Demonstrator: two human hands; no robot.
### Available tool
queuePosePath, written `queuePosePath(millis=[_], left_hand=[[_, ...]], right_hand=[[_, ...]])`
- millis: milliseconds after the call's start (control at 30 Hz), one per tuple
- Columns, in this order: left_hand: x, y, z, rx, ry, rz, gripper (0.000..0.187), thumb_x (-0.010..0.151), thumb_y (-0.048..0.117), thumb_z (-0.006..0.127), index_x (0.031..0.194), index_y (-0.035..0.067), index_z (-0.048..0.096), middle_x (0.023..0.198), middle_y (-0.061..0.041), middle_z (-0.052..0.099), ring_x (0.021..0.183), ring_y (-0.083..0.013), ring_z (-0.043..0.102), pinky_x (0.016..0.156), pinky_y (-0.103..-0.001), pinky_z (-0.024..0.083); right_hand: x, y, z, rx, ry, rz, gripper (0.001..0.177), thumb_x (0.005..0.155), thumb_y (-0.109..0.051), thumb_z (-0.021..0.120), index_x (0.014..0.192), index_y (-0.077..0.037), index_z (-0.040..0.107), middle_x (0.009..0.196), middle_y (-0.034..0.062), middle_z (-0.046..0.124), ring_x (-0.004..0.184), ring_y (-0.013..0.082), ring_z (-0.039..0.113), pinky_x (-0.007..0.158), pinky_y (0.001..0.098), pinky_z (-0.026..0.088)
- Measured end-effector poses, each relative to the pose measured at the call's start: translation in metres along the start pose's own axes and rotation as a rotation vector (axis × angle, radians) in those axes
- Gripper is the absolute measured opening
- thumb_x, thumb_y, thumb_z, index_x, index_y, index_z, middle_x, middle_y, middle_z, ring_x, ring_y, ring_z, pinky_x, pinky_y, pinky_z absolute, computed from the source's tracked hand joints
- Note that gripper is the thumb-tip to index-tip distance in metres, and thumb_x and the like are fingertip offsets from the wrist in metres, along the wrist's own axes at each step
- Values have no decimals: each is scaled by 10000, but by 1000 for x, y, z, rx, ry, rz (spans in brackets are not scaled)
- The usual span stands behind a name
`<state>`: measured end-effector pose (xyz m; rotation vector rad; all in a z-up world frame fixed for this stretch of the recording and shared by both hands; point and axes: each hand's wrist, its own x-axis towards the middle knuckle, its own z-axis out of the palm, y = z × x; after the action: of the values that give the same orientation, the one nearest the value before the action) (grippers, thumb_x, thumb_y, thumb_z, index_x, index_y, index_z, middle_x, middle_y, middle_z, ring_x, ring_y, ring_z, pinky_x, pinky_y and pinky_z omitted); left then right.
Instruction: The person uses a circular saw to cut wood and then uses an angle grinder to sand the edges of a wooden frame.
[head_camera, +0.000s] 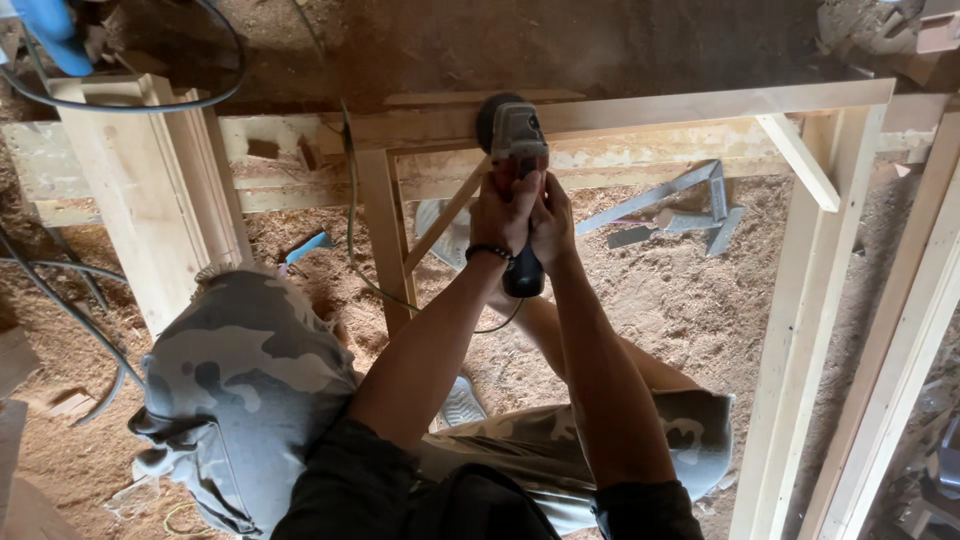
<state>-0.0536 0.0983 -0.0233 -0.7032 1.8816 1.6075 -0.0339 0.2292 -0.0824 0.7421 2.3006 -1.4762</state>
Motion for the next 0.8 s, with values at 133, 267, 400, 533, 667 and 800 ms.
queuePosePath(millis=[133,267,400,533,667,800], left_hand=[[-3,18,22,9,-72,1,740,736,819,564,1086,168,537,1063,-259,720,1140,-481,652,1014,-567,515],[-1,28,51,193,-206,-32,765,708,867,511,1109,215,514,1092,-188,736,1138,-398,680,1019,-498,538],[-9,49,72,253,-268,-30,845,649,913,483,1138,225,522,1124,-172,733,1135,-374,694,1016,-470,547],[-8,46,66,381,-190,211,831,774,843,378,1233,173,550,1210,-175,674,1164,-394,677,1012,-510,536],[21,12,-6,325,994,830,775,974,652,427,1508,91,446,1457,-113,506,1322,-339,521,1177,-502,354],[55,-14,-95,500,1269,571,669,875,512,637,1388,102,508,1365,-170,521,1282,-410,515,1129,-553,376]], right_hand=[[1,9,-25,15,51,23,364,1002,-500,569,1022,-143,635,819,210,674,835,326,679,770,453,511],[-22,-8,-54,29,175,-36,343,1017,-455,559,1035,-132,673,880,193,651,886,327,640,813,474,482],[-15,13,-70,235,295,-16,270,1007,-377,558,1033,-156,710,882,86,683,845,197,646,798,388,523],[-10,5,-72,669,482,-10,251,955,-380,665,946,-131,694,854,48,683,795,166,649,806,326,536],[-59,-86,-58,751,566,-30,431,867,-474,766,1090,-111,700,990,83,688,916,216,683,874,373,574],[-60,-96,-54,719,531,-99,420,874,-430,787,1145,-126,686,1004,100,706,905,206,722,834,342,632]])
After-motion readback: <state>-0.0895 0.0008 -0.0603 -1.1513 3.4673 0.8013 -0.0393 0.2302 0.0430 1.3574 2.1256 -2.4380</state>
